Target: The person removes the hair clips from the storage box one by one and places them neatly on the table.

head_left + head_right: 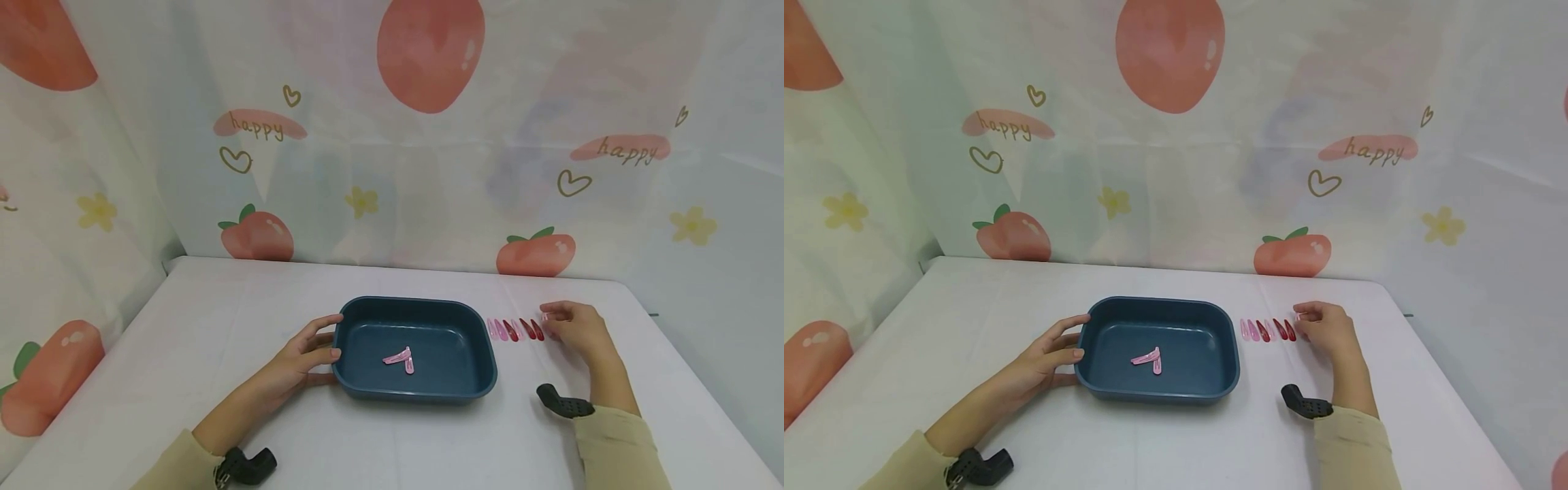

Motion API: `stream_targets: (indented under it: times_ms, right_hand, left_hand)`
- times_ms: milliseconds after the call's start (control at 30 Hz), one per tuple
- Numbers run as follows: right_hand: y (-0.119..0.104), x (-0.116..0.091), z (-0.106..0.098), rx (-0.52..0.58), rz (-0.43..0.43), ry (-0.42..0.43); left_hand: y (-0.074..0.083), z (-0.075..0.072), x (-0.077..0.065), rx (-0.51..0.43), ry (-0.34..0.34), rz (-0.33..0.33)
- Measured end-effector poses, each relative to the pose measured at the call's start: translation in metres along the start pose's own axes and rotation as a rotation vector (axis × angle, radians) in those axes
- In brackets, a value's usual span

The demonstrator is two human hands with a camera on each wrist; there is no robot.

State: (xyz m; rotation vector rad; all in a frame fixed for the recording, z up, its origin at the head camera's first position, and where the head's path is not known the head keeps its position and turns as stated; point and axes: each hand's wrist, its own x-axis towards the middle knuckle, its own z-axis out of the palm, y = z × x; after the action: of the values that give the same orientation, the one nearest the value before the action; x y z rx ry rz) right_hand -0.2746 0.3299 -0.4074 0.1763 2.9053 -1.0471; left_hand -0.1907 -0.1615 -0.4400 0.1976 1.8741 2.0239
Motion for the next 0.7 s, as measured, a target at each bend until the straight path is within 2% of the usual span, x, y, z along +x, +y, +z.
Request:
stream_targets:
  times_ms: [333, 533, 700]
  right_hand:
    - [-0.002, 0.0, 0.001, -0.025, 0.014, 0.001]
    - [-0.015, -0.003, 0.003, -0.018, -0.053, 0.05]
    - [-0.034, -0.009, 0.002, 0.06, -0.11, 0.059]
  left_hand:
    - [-0.001, -0.001, 0.0, 0.006, -0.001, 0.007]
    - [-0.001, -0.001, 0.0, 0.007, 0.0, 0.006]
    - [-0.001, -0.001, 0.0, 0.006, -0.001, 0.006]
